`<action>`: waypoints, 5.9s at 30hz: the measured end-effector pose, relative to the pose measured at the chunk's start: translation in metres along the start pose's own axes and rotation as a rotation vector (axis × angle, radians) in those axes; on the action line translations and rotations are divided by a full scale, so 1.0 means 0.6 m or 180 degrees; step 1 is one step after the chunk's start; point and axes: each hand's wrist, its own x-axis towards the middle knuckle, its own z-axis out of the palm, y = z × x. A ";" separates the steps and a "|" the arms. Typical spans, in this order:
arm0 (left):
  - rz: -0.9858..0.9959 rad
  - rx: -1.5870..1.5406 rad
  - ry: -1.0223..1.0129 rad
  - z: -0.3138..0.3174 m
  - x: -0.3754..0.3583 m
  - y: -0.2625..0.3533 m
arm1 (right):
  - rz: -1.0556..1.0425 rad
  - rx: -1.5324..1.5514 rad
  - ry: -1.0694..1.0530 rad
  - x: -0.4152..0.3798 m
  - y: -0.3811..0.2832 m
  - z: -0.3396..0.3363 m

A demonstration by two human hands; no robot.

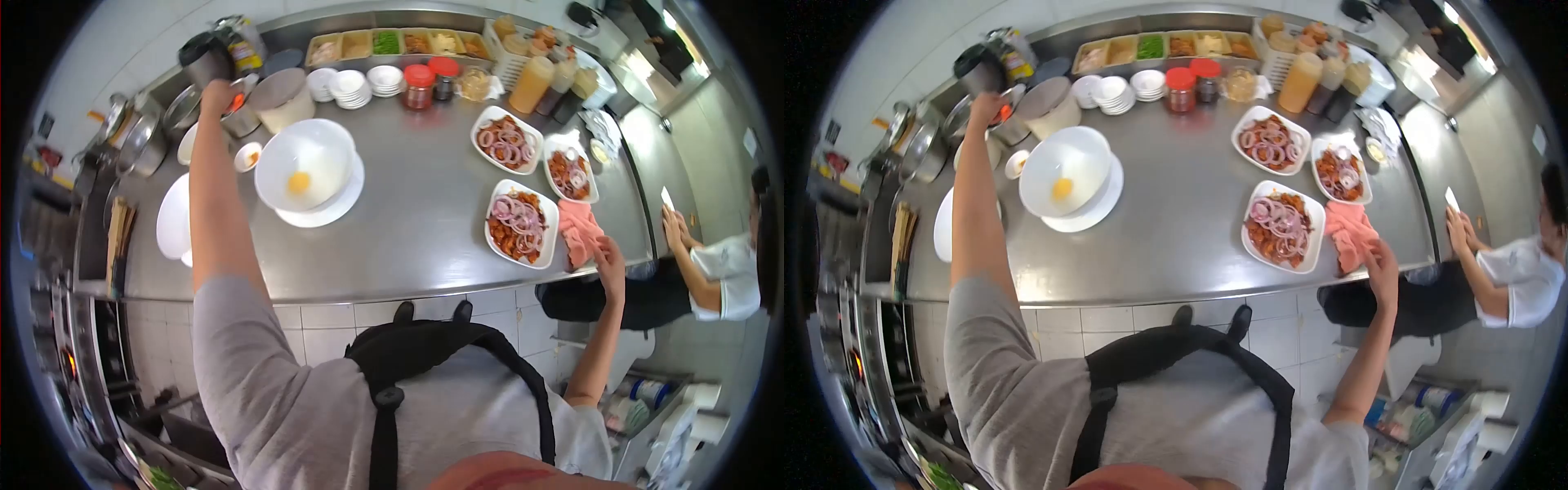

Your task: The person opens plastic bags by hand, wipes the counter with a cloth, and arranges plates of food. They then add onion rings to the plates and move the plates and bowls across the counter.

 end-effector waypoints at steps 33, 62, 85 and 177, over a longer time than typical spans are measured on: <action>0.0742 -0.5118 -0.3681 0.178 -0.702 0.559 | -0.1716 -0.1383 -0.0087 -0.009 -0.209 0.080; 0.0283 -0.6028 -0.3577 0.188 -0.693 0.565 | -0.2511 -0.3335 -0.0631 -0.049 -0.278 0.078; 0.1434 -0.4220 -0.1176 0.198 -0.706 0.554 | -0.0663 -0.4055 0.0640 0.256 -0.141 0.004; 0.0417 -0.4850 -0.3504 0.163 -0.635 0.576 | -0.0321 -0.0286 -0.0610 0.105 0.013 -0.055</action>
